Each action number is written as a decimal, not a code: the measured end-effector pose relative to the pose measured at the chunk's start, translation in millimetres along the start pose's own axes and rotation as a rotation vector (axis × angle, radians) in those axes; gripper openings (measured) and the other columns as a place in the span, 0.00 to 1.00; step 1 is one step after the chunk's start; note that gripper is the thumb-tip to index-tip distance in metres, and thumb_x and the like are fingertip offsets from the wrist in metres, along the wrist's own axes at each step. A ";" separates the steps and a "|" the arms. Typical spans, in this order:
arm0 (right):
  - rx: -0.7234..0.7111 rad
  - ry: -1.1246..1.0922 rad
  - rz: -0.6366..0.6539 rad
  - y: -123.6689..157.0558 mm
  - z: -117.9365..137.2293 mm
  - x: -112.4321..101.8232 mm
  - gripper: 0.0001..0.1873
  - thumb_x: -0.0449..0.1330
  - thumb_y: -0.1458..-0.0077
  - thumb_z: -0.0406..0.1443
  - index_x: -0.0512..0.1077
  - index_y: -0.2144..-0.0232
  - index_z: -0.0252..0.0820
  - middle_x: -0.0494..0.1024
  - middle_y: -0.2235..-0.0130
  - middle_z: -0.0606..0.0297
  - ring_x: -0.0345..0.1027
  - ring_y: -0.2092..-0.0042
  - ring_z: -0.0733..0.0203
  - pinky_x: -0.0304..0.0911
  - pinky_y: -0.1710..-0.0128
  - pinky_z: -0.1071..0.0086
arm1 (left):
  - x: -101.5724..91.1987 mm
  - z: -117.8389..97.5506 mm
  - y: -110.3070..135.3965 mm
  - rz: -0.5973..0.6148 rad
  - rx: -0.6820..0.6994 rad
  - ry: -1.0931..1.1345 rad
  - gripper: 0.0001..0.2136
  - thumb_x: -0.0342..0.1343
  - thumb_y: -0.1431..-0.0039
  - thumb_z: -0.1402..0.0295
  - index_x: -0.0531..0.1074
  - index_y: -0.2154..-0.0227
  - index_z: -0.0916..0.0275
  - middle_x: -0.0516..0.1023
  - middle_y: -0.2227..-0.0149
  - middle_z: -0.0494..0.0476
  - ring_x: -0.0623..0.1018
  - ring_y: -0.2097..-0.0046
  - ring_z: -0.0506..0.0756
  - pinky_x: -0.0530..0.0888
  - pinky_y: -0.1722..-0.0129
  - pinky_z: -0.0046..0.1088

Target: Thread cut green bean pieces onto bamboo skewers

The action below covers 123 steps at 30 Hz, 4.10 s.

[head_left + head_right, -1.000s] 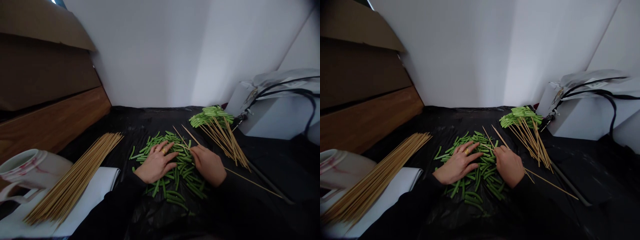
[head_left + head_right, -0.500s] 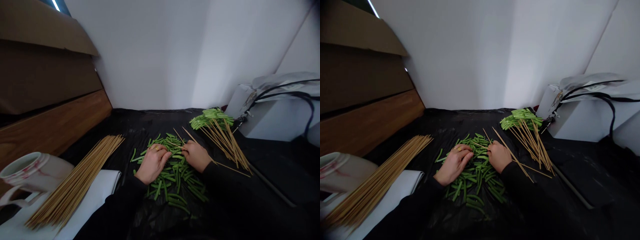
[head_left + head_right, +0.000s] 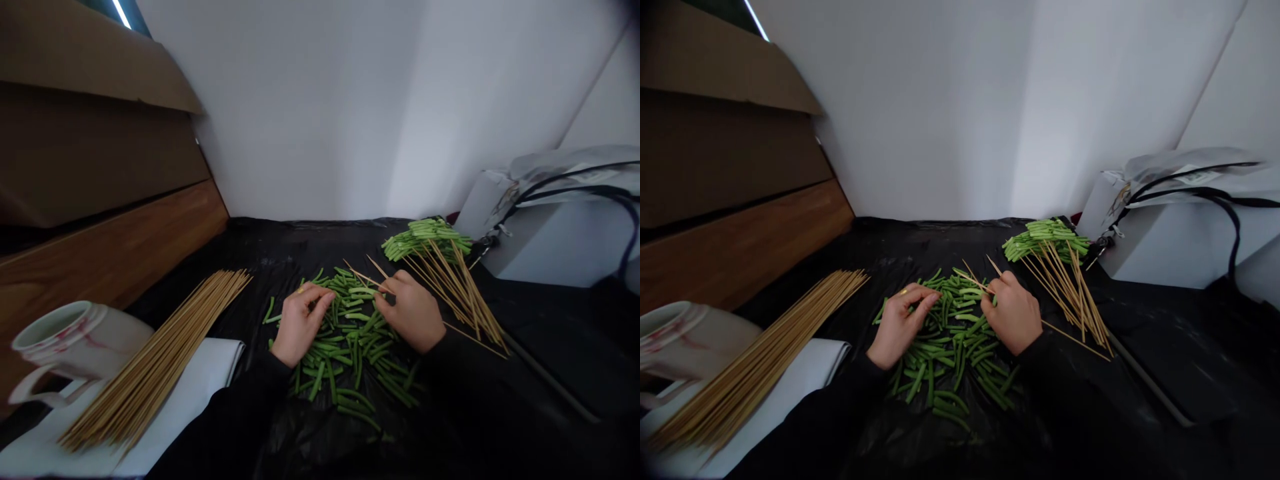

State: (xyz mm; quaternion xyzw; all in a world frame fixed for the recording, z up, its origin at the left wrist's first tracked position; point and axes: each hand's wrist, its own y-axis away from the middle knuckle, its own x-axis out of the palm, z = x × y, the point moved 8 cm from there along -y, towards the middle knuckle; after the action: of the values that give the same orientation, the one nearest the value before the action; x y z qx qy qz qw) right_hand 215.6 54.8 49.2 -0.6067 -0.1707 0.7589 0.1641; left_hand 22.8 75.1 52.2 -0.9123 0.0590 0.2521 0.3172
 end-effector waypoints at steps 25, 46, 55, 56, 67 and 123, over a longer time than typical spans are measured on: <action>-0.472 0.097 -0.382 41.3 74.0 -37.4 0.13 0.54 0.40 0.36 0.71 0.55 0.36 0.71 0.71 0.64 0.61 0.67 0.62 0.49 0.70 0.66 | 24.6 28.4 12.4 0.008 -0.646 1.017 0.09 0.64 0.50 0.64 0.76 0.69 0.64 0.74 0.73 0.51 0.70 0.72 0.45 0.67 0.71 0.19; -0.447 0.099 -0.283 36.3 59.4 -27.3 0.18 0.53 0.45 0.27 0.72 0.52 0.39 0.71 0.72 0.63 0.61 0.66 0.61 0.52 0.68 0.69 | 30.7 46.7 19.7 -0.039 -0.796 1.111 0.12 0.68 0.57 0.70 0.79 0.67 0.65 0.78 0.66 0.55 0.74 0.65 0.47 0.71 0.66 0.21; -0.446 0.101 -0.278 36.0 59.5 -25.7 0.18 0.53 0.45 0.28 0.72 0.53 0.38 0.71 0.72 0.63 0.61 0.66 0.61 0.54 0.66 0.69 | 29.3 46.6 19.7 -0.065 -0.800 1.105 0.12 0.69 0.59 0.70 0.80 0.68 0.64 0.79 0.66 0.54 0.75 0.66 0.47 0.70 0.66 0.21; -0.445 0.106 -0.275 36.1 59.5 -25.4 0.18 0.53 0.45 0.28 0.72 0.53 0.38 0.71 0.72 0.63 0.61 0.66 0.61 0.54 0.66 0.69 | 28.5 45.9 19.4 -0.069 -0.796 1.096 0.12 0.69 0.59 0.70 0.80 0.68 0.64 0.79 0.66 0.54 0.75 0.66 0.47 0.70 0.66 0.21; -0.474 0.108 -0.256 38.5 60.3 -23.6 0.19 0.54 0.46 0.27 0.71 0.51 0.38 0.71 0.72 0.63 0.60 0.66 0.61 0.54 0.67 0.68 | 24.2 39.3 15.3 -0.054 -0.743 1.034 0.10 0.68 0.58 0.67 0.80 0.70 0.65 0.80 0.70 0.55 0.74 0.67 0.48 0.69 0.64 0.24; -0.482 -0.064 -0.206 38.5 63.1 -13.6 0.13 0.49 0.40 0.28 0.71 0.58 0.35 0.72 0.71 0.63 0.64 0.66 0.60 0.56 0.65 0.68 | 37.3 32.8 18.4 0.122 -0.706 1.055 0.09 0.68 0.56 0.66 0.79 0.72 0.66 0.75 0.72 0.54 0.70 0.70 0.47 0.67 0.65 0.24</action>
State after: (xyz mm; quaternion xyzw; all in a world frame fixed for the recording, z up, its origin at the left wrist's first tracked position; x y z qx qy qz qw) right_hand 155.2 10.6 56.2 -0.5833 -0.4124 0.6946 0.0857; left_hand 36.3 82.4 1.5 -0.9584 0.1726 -0.2092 -0.0891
